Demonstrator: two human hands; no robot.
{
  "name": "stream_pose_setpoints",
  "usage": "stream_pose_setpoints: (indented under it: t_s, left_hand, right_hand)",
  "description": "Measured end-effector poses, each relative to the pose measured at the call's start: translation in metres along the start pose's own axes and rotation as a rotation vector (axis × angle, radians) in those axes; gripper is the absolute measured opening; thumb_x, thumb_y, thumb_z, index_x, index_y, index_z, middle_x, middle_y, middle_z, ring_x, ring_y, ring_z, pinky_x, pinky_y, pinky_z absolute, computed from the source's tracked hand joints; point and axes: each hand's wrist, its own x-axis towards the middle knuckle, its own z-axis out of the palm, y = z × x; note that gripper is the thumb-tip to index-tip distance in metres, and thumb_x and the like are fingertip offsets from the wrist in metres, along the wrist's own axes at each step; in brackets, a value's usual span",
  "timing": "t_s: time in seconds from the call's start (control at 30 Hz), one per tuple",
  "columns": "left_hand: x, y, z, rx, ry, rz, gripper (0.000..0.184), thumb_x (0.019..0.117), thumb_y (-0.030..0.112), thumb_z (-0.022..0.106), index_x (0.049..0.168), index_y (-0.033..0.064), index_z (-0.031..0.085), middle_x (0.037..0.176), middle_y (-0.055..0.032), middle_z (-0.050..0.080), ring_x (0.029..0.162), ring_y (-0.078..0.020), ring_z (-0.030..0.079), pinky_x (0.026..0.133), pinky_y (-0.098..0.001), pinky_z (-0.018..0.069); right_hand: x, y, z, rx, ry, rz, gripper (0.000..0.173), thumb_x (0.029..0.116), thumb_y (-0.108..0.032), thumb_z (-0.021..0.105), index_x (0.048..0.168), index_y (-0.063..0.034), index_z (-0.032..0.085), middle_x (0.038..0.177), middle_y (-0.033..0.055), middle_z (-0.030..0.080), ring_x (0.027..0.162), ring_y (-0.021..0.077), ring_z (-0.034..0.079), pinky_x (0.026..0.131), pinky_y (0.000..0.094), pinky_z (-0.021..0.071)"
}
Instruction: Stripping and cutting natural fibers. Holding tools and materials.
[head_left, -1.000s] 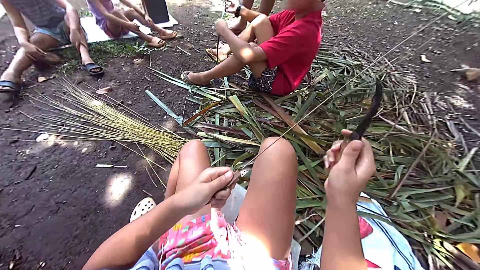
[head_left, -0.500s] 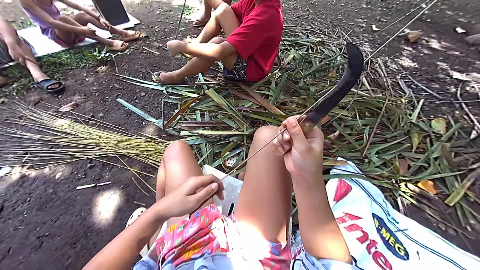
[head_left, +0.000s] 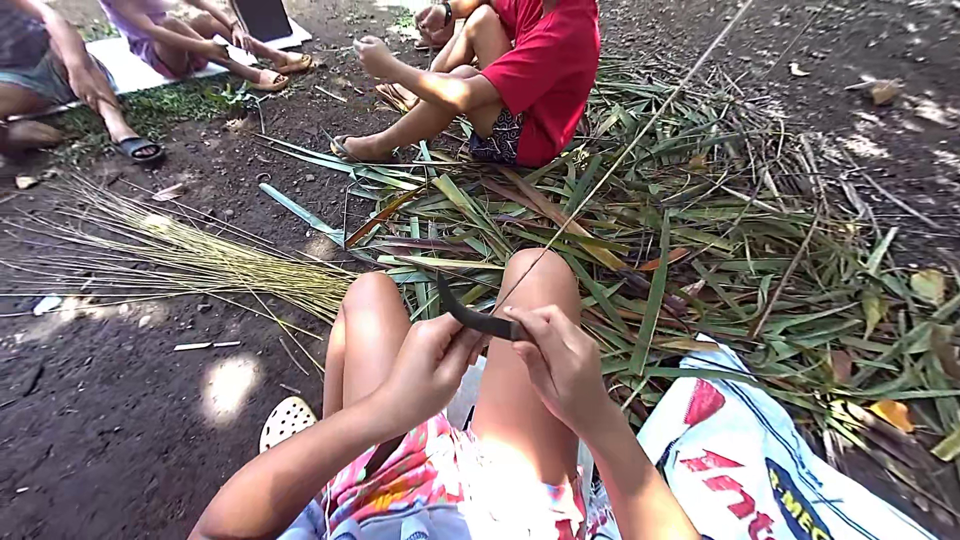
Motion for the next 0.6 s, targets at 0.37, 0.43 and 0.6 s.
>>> stream_pose_setpoints:
  t_s: [0.37, 0.43, 0.6]
  left_hand:
    - [-0.020, -0.002, -0.031, 0.217, -0.138, 0.024, 0.024, 0.1021, 0.000, 0.045, 0.093, -0.0128, 0.062, 0.066, -0.0014, 0.050, 0.059, 0.0092, 0.041, 0.059, -0.0041, 0.0349]
    - [-0.019, -0.007, -0.034, 0.276, -0.149, 0.002, 0.024, 0.1015, 0.000, 0.045, 0.093, -0.0132, 0.064, 0.065, -0.0034, 0.051, 0.058, 0.0068, 0.042, 0.058, -0.0059, 0.0352]
    - [-0.016, -0.029, -0.036, 0.330, -0.354, -0.052, 0.022, 0.1012, -0.004, 0.045, 0.098, -0.0160, 0.064, 0.072, -0.0171, 0.059, 0.063, -0.0121, 0.052, 0.063, -0.0211, 0.0442]
  right_hand:
    - [0.043, 0.103, -0.043, 0.066, 0.250, 0.713, 0.045, 0.1122, -0.026, 0.034, 0.129, 0.0082, 0.058, 0.091, 0.0123, 0.060, 0.074, 0.0143, 0.055, 0.071, 0.0301, 0.0474]
    - [0.051, 0.103, -0.044, 0.494, 0.427, 0.833, 0.036, 0.1135, -0.028, 0.025, 0.118, -0.0065, 0.054, 0.072, -0.0111, 0.049, 0.050, -0.0044, 0.044, 0.049, 0.0111, 0.0414]
    - [0.062, 0.071, -0.032, 0.965, 0.346, 0.737, 0.034, 0.1105, -0.021, 0.030, 0.099, -0.0117, 0.061, 0.059, -0.0155, 0.054, 0.043, -0.0040, 0.047, 0.044, 0.0115, 0.0437]
